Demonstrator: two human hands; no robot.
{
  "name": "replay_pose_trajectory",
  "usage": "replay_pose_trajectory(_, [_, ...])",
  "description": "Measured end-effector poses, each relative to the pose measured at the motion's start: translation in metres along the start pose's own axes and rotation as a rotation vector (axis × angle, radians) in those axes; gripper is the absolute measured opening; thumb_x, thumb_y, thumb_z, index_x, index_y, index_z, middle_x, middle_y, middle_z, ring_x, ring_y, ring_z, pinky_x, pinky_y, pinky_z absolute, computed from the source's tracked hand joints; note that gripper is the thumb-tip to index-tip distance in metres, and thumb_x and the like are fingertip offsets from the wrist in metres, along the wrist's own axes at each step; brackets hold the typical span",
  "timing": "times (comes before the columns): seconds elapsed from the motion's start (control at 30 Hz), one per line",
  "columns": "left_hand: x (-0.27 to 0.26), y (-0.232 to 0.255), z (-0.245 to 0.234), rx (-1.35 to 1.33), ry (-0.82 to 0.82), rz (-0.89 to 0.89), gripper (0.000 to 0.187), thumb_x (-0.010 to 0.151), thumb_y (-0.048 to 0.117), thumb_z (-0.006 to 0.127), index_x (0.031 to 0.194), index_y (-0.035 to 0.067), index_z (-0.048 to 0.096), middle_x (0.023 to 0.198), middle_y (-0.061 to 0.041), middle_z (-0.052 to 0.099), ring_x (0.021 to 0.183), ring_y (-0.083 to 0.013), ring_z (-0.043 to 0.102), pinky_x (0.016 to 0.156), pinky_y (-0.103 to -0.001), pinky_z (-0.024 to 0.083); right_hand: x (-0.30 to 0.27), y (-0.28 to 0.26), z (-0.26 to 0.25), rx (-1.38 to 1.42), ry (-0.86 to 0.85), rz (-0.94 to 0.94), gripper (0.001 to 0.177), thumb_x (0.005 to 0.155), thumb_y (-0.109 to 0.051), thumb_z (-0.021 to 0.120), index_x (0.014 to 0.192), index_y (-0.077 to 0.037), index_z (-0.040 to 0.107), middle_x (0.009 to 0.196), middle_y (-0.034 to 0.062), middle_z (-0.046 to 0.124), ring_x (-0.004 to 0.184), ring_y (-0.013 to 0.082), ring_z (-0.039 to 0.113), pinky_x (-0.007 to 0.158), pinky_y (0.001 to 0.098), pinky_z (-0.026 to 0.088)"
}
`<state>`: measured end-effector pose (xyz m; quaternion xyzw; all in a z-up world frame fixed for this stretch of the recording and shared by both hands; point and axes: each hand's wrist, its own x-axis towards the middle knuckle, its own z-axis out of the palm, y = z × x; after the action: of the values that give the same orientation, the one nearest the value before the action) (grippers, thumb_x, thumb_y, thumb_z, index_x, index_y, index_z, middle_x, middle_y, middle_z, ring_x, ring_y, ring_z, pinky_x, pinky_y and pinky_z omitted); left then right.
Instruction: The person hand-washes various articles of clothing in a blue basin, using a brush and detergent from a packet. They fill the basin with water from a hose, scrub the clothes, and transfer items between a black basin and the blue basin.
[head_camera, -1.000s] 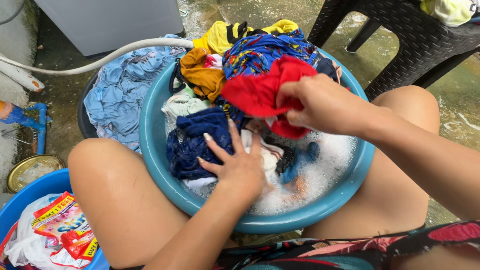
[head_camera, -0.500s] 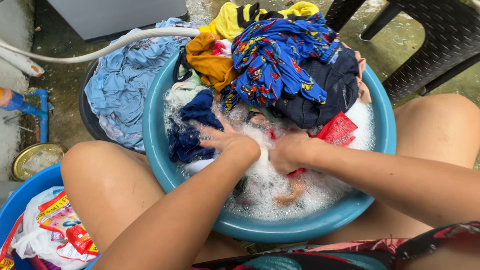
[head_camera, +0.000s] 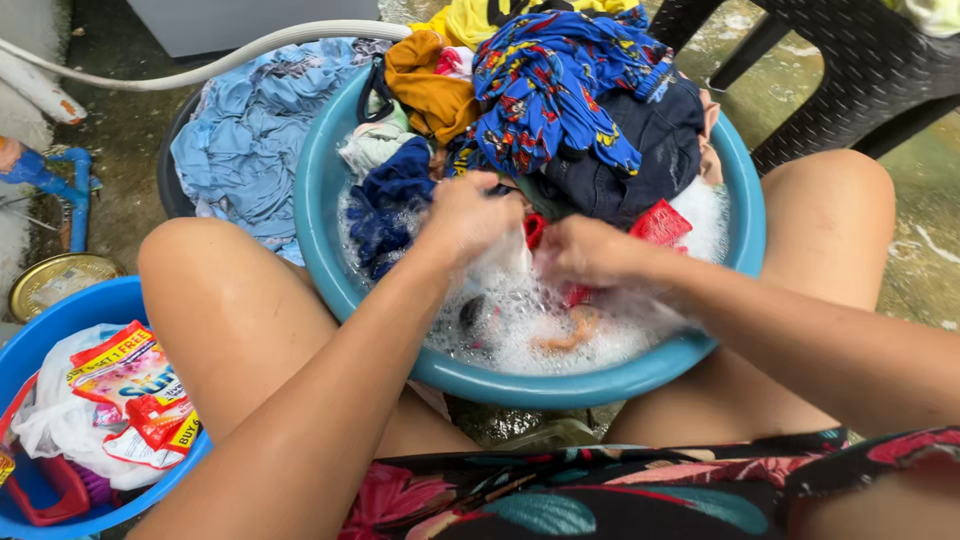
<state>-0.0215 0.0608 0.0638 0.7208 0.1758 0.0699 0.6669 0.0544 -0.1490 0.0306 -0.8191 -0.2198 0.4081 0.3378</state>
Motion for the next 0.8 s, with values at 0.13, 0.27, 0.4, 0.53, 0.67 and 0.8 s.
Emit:
replay_pose_trajectory(0.13, [-0.053,0.055,0.022,-0.221,0.002,0.341,0.041,0.092,0.034,0.072,0.112,-0.002,0.076,0.102,-0.008,0.074,0.094,-0.0149,0.066,0.087,-0.031,0.053,-0.084,-0.111,-0.055,0.211,0.094,-0.326,0.008,0.087,-0.006,0.074,0.095,-0.004,0.074,0.087,0.0031,0.074,0.078,0.0114,0.065,0.073,0.0284,0.05])
replay_pose_trajectory(0.27, [-0.069,0.064,0.029,0.223,-0.05,0.177,0.042,0.09,0.042,0.069,0.105,0.003,0.077,0.089,-0.011,0.073,0.08,-0.0161,0.06,0.075,-0.032,0.05,-0.127,-0.159,-0.106,0.89,0.025,-0.586,0.006,0.093,-0.012,0.071,0.093,-0.006,0.067,0.088,0.0084,0.072,0.089,0.0202,0.07,0.093,0.0386,0.06])
replay_pose_trajectory(0.4, [-0.055,0.09,0.075,-0.432,0.217,0.489,0.043,0.103,0.044,0.059,0.098,0.004,0.072,0.098,-0.009,0.073,0.09,-0.0149,0.065,0.085,-0.032,0.053,-0.081,-0.127,-0.098,1.354,0.317,-0.308,0.024,0.092,-0.021,0.077,0.082,-0.01,0.058,0.073,0.003,0.062,0.079,0.019,0.064,0.086,0.0439,0.062])
replay_pose_trajectory(0.53, [-0.06,0.116,0.133,-0.251,0.359,0.872,0.038,0.096,0.043,0.067,0.091,0.006,0.068,0.08,-0.01,0.071,0.069,-0.0214,0.069,0.067,-0.038,0.056,-0.037,-0.067,-0.034,1.483,0.083,-0.552,0.019,0.096,-0.023,0.063,0.103,-0.007,0.071,0.094,0.0073,0.073,0.094,0.0183,0.068,0.088,0.0341,0.055])
replay_pose_trajectory(0.67, [-0.026,0.105,0.112,0.195,0.594,0.789,0.05,0.102,0.039,0.059,0.064,0.007,0.065,0.066,-0.018,0.064,0.064,-0.0411,0.062,0.061,-0.05,0.047,-0.032,-0.057,-0.017,1.904,-0.14,-0.461,0.016,0.1,-0.019,0.06,0.102,-0.008,0.071,0.089,0.0068,0.07,0.085,0.0172,0.068,0.078,0.0316,0.057])
replay_pose_trajectory(0.8, [0.003,0.083,0.036,0.529,0.633,0.692,0.048,0.1,0.044,0.055,0.073,0.01,0.076,0.076,-0.02,0.07,0.07,-0.0436,0.066,0.065,-0.058,0.048,-0.063,-0.102,-0.046,1.308,-0.386,-0.223,0.029,0.105,-0.024,0.072,0.08,-0.012,0.062,0.07,0.0012,0.065,0.063,0.0194,0.065,0.07,0.037,0.057])
